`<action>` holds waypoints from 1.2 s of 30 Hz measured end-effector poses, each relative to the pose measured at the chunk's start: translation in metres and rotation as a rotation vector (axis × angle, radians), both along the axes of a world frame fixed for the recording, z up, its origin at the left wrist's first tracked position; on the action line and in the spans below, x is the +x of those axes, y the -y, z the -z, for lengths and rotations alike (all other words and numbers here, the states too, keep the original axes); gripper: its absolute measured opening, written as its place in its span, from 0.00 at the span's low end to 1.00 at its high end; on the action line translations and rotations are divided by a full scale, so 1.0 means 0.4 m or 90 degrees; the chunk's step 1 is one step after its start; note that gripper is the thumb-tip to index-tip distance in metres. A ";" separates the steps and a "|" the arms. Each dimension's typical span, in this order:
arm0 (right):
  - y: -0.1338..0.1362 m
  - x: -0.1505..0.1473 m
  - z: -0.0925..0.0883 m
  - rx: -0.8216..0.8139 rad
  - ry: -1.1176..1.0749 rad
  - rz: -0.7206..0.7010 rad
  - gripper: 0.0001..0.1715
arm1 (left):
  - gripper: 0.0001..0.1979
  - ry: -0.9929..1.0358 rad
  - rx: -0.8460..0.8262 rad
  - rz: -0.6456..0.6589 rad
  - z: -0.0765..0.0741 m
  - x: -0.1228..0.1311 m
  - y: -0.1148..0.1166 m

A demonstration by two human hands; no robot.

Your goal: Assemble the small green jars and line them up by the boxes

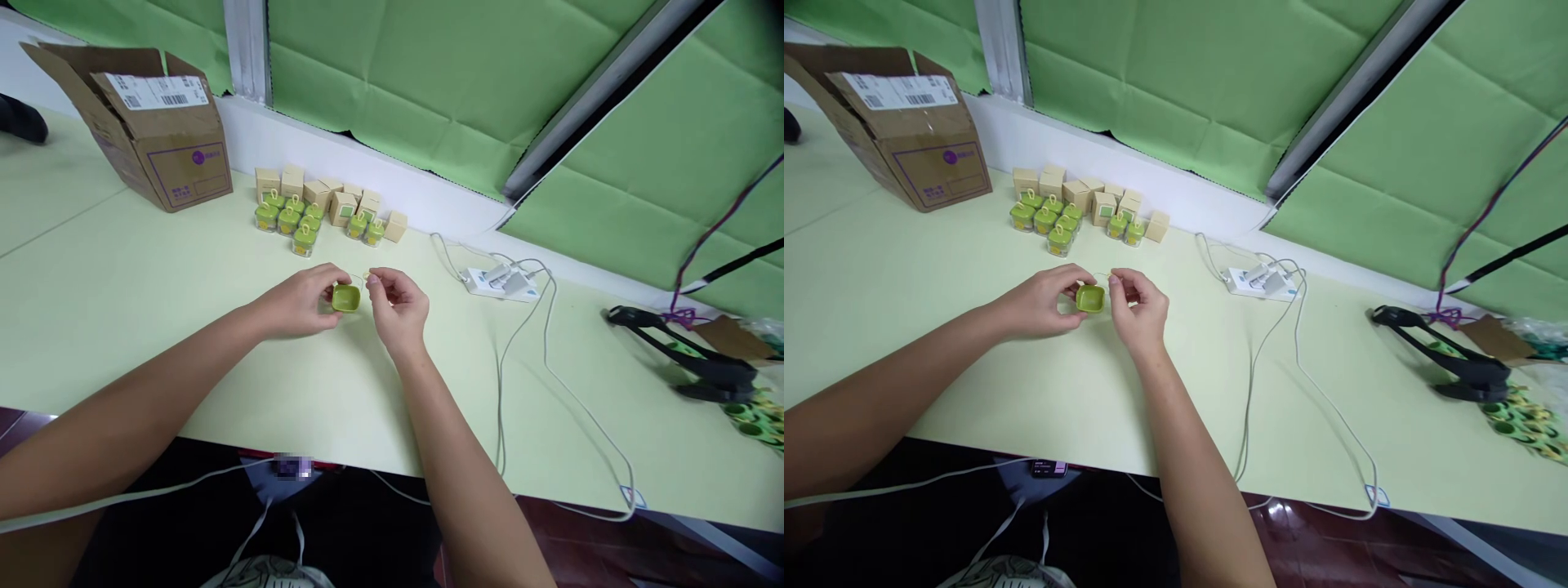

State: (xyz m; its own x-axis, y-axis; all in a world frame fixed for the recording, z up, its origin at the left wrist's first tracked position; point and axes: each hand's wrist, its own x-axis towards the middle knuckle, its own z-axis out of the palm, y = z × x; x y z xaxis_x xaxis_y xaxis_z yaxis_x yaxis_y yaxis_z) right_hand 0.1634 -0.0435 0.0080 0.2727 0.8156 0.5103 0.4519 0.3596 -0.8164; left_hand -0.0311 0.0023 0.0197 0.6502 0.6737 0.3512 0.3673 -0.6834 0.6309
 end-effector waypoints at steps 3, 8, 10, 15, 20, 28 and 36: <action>0.008 -0.005 -0.004 0.010 0.071 -0.040 0.13 | 0.19 0.079 -0.019 -0.034 0.004 0.005 -0.007; 0.015 -0.011 -0.011 0.002 0.226 -0.081 0.11 | 0.18 0.159 -0.058 -0.038 0.005 0.010 -0.013; 0.015 -0.010 -0.013 -0.024 0.263 -0.084 0.12 | 0.19 0.183 -0.078 -0.029 0.005 0.008 -0.016; 0.010 -0.004 -0.012 -0.056 0.251 -0.087 0.12 | 0.23 0.254 -0.213 -0.008 0.014 0.004 -0.022; 0.001 -0.006 -0.004 -0.090 0.081 -0.101 0.11 | 0.27 0.309 -0.290 0.039 0.017 0.008 -0.025; 0.000 -0.022 -0.006 -0.100 -0.110 -0.162 0.15 | 0.30 0.311 -0.348 0.047 0.002 0.014 -0.021; 0.009 -0.009 -0.018 -0.090 -0.001 -0.139 0.10 | 0.29 0.310 -0.314 0.058 0.013 0.010 -0.025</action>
